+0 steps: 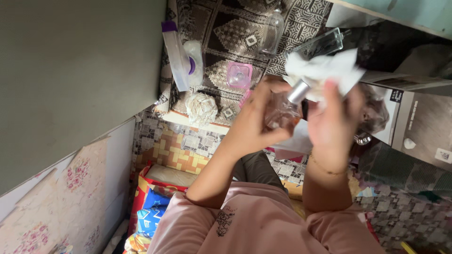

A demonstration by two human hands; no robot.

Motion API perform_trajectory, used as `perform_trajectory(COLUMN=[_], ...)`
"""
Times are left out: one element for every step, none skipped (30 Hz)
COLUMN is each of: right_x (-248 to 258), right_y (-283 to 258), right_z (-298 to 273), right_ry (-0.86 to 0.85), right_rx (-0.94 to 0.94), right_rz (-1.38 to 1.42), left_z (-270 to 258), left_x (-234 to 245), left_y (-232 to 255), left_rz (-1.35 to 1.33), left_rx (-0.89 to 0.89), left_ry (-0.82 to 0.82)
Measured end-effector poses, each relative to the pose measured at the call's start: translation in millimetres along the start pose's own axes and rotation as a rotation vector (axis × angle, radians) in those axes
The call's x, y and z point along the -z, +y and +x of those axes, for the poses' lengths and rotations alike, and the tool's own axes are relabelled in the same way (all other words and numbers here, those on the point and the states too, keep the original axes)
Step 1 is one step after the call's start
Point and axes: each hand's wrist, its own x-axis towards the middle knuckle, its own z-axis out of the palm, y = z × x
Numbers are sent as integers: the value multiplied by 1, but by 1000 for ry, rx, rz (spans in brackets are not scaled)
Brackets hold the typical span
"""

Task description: The person cleans multiple perfume bottles by spraying a cleaning agent onto a tissue and wiping each bottle individually.

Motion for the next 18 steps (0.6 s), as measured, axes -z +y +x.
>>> perform_trajectory(right_x=[-2, -3, -4, -5, -6, -8, -10, -12, -15, -17, -20, -23, -24, -24, -24, -21, -17, -13], right_y=[4, 3, -1, -4, -7, -9, -10, -11, -13, -14, -15, -15, -14, -13, -10, -6, -2, 2], right_z=[-4, -9, -14, -15, -16, -15, -15, -14, -13, -12, -13, -15, -17, -15, -13, -13, -12, -11], right_ry=[-44, -120, -199, -218, -226, -180, -133, -140, -147, -152, -205, -258, -310, -254, -198, -138, -77, -18], right_rx=[39, 204, 368, 472, 581, 632, 684, 747, 811, 876, 926, 975, 1025, 935, 842, 742, 640, 538], right_rz=[-35, -240, -444, -579, -709, -760, -811, -836, -858, -879, -879, -877, -874, -706, -541, -380, -222, -65], left_z=[0, 0, -1, -2, -2, -3, -4, -4, -4, -3, -4, -6, -8, -8, -8, -5, -4, -4], left_x=[-1, -2, -2, -5, -7, -8, -11, -14, -18, -24, -25, -26, -24, -23, -21, -21, -20, -20], left_y=[-2, -3, -3, -3, -4, -7, -10, -13, -17, -22, -26, -30, -33, -36, -38, -41, -41, -39], left_rz=[-133, -266, -414, -569, -725, -752, -779, -805, -809, -813, -799, -782, -748, -770, -791, -872, -953, -975], left_rx=[63, 126, 199, 274, 350, 354, 358, 361, 285, 208, 172, 138, 146, 178, 210, 275, 341, 326], left_ry=[6, 10, -1, -19, -38, -48, -58, -70, -17, 33, 62, 92, 100, 102, 105, 94, 83, 87])
